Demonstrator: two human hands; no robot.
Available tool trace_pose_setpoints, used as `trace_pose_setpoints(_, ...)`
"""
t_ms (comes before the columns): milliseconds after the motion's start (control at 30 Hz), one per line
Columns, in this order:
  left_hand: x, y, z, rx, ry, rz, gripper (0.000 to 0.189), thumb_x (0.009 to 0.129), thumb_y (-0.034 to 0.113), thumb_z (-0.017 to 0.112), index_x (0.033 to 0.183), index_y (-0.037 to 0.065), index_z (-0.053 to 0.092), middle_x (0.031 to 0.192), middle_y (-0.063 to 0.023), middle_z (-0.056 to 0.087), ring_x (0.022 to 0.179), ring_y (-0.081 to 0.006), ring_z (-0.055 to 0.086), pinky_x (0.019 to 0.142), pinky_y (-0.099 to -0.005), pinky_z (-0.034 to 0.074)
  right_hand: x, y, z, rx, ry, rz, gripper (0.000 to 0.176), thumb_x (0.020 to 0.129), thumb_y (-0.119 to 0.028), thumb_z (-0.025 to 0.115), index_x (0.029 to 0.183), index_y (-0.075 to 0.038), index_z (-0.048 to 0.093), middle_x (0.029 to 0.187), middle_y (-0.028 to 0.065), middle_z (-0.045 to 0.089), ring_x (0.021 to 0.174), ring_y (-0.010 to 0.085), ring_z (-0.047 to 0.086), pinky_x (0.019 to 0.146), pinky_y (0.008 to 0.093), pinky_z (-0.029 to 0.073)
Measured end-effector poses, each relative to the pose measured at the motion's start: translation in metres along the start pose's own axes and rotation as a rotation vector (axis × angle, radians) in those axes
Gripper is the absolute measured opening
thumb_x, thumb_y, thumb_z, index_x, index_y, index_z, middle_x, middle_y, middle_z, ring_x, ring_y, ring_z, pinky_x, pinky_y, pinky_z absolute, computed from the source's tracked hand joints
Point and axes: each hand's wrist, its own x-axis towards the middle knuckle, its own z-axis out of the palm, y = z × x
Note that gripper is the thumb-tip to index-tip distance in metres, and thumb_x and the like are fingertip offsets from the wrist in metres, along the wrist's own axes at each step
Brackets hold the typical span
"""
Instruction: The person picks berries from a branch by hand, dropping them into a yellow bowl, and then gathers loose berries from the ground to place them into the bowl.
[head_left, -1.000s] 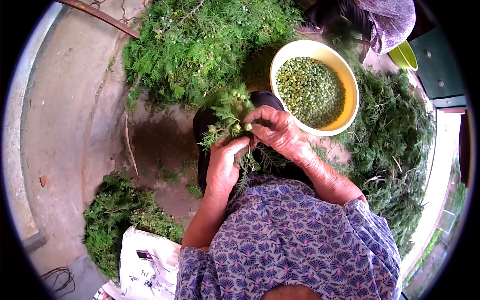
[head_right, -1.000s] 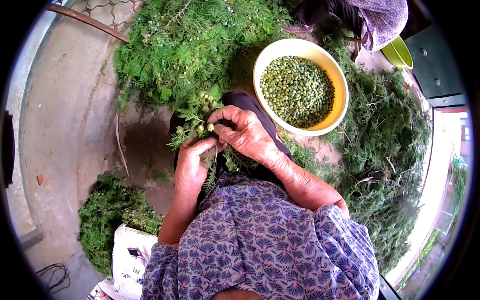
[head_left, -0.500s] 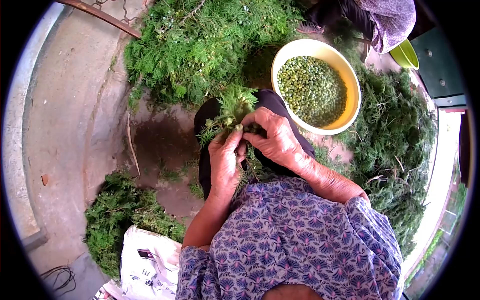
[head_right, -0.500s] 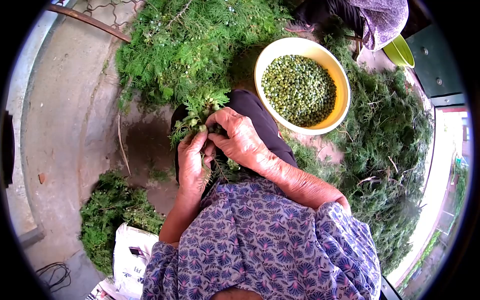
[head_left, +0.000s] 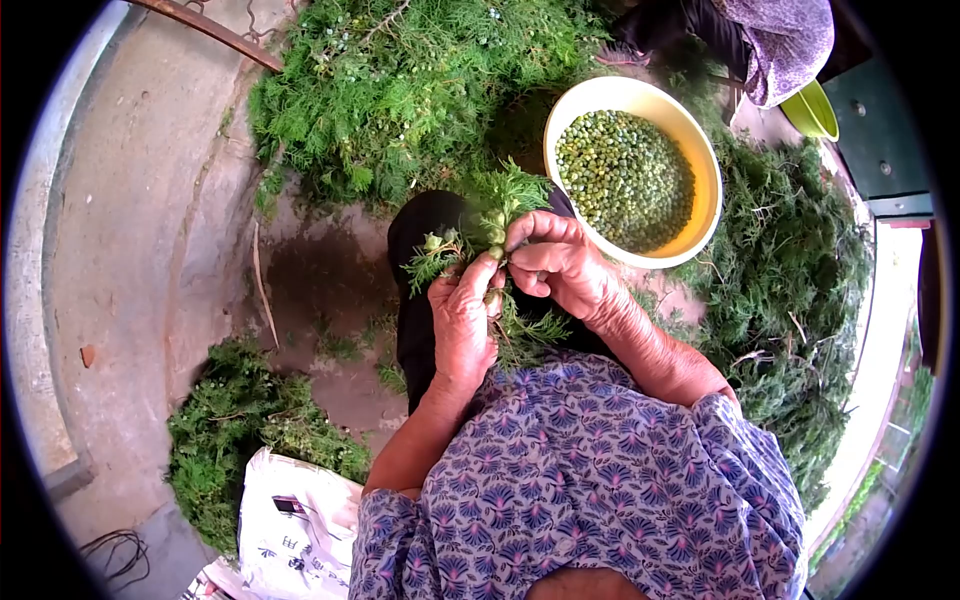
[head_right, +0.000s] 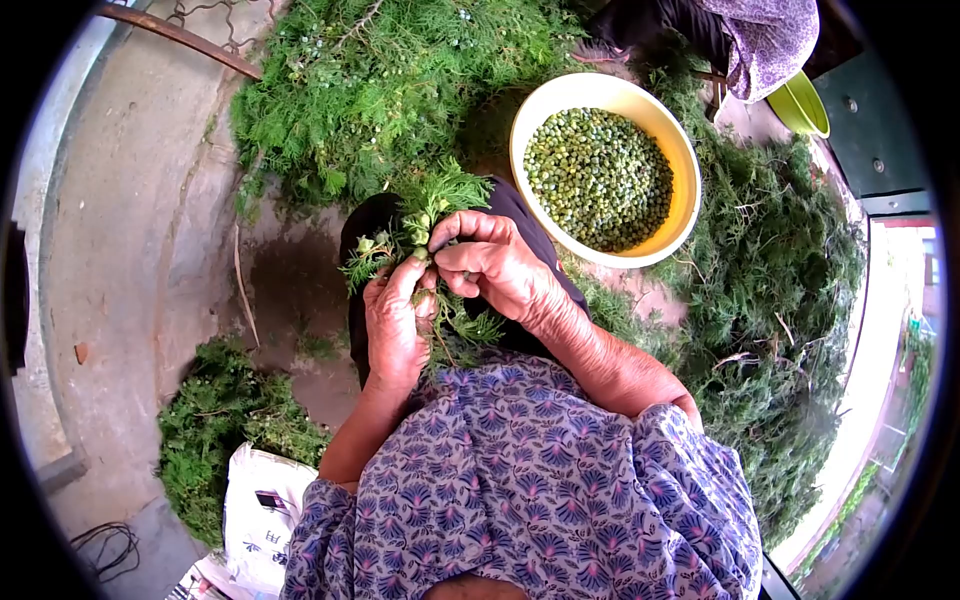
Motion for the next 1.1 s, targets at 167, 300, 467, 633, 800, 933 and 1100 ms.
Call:
trace_pose_setpoints(167,0.0,0.005,-0.001,0.05,-0.033,-0.051,0.012,0.084,0.019,0.061,0.08,0.008,0.062,0.07,0.0038,0.056,0.058,-0.0012,0.044,0.046,-0.017,0.028,0.001,0.001,0.005,0.004,0.037,-0.066,0.01,0.077,0.007,0.059,0.084,-0.001,0.059,0.062,0.0032,0.055,0.048,0.008,0.046,0.042,0.0212,0.034)
trace_pose_setpoints(300,0.0,0.004,-0.001,0.082,-0.035,-0.022,0.014,0.084,0.021,0.061,0.079,0.008,0.062,0.067,0.0039,0.055,0.056,-0.0014,0.044,0.046,-0.0167,0.028,-0.001,0.005,0.013,-0.243,0.2,-0.248,0.01,0.079,0.003,0.064,0.086,-0.002,0.059,0.066,-0.0001,0.056,0.051,0.005,0.047,0.044,0.018,0.035)
trace_pose_setpoints(467,0.001,0.01,0.0,0.088,0.007,-0.026,0.018,0.085,0.021,0.06,0.085,0.004,0.063,0.067,0.0027,0.055,0.056,-0.0016,0.044,0.043,-0.0156,0.028,-0.001,-0.011,0.003,-0.322,0.363,-0.475,0.007,0.083,0.001,0.061,0.088,-0.004,0.059,0.07,-0.001,0.056,0.057,0.0049,0.048,0.051,0.019,0.04)
trace_pose_setpoints(633,0.005,0.011,0.0,-0.022,-0.025,-0.007,0.02,0.089,0.018,0.055,0.095,-0.001,0.061,0.064,0.0014,0.05,0.052,-0.0026,0.039,0.041,-0.0158,0.027,0.0,-0.053,-0.059,-0.787,0.636,-0.744,0.019,0.08,0.0,0.059,0.099,-0.003,0.061,0.084,0.0062,0.061,0.068,0.0126,0.056,0.061,0.0251,0.048)
trace_pose_setpoints(800,0.006,0.008,-0.006,-0.07,-0.069,0.028,0.02,0.09,0.018,0.054,0.101,0.003,0.061,0.062,-0.0002,0.047,0.042,-0.0031,0.032,0.037,-0.0172,0.024,-0.003,-0.077,-0.129,-1.933,1.234,-0.881,0.021,0.08,-0.003,0.058,0.1,-0.006,0.064,0.104,0.0149,0.063,0.091,0.0228,0.063,0.08,0.0351,0.051)
trace_pose_setpoints(933,0.006,0.008,-0.004,-0.021,-0.084,0.021,0.02,0.091,0.019,0.054,0.101,0.003,0.06,0.061,0.0004,0.047,0.042,-0.0028,0.035,0.037,-0.0172,0.024,-0.011,-0.066,-0.064,-0.991,0.772,-0.624,0.019,0.079,-0.01,0.068,0.097,-0.006,0.065,0.084,0.0079,0.067,0.067,0.0121,0.062,0.058,0.0246,0.052)
trace_pose_setpoints(1100,0.003,0.009,0.004,0.045,-0.017,0.049,0.017,0.089,0.018,0.058,0.092,0.002,0.063,0.062,0.002,0.049,0.054,-0.0045,0.042,0.048,-0.0187,0.029,0.0,-0.012,0.006,-1.074,0.365,-0.737,0.028,0.076,-0.019,0.073,0.094,-0.003,0.058,0.069,0.0076,0.062,0.059,0.0144,0.059,0.057,0.0284,0.05)
